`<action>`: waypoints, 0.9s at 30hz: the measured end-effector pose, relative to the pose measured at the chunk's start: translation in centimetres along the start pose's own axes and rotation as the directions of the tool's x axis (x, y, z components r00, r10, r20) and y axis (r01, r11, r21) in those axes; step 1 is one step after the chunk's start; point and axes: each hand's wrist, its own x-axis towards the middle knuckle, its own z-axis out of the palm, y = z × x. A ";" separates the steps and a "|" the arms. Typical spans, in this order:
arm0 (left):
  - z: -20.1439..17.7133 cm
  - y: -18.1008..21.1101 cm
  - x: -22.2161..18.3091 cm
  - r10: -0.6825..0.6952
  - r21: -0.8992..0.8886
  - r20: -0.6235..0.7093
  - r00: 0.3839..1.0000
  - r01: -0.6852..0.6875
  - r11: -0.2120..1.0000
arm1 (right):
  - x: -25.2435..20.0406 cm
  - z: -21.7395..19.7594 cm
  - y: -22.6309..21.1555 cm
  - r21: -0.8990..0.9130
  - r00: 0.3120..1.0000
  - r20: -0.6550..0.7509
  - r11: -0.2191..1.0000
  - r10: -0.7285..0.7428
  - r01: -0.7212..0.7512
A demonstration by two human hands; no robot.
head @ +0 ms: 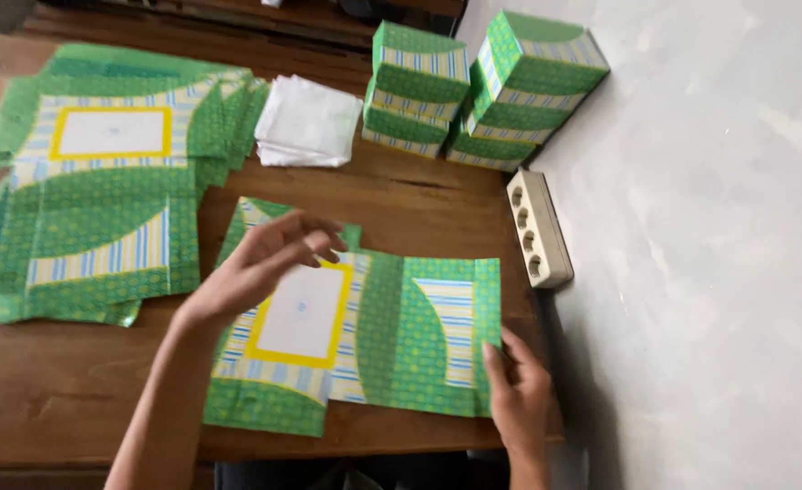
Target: Assembling decorative boxes by folding cardboard frames and wrapping them with patterned paper sleeves.
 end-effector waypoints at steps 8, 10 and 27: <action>6.4 -2.0 -0.6 -0.119 0.621 0.253 0.960 -0.067 0.781 | -0.3 -0.2 -1.1 -0.160 0.982 0.183 0.984 -0.051 0.081; 8.7 -4.7 -1.0 -0.039 0.670 0.382 0.923 -0.247 0.700 | 0.1 0.0 -0.4 -0.125 0.991 0.131 0.991 -0.026 0.043; 10.7 -7.5 -2.5 0.009 0.654 0.587 0.810 -0.481 0.585 | -0.8 -0.7 -2.1 0.119 0.856 0.372 0.933 -0.358 0.339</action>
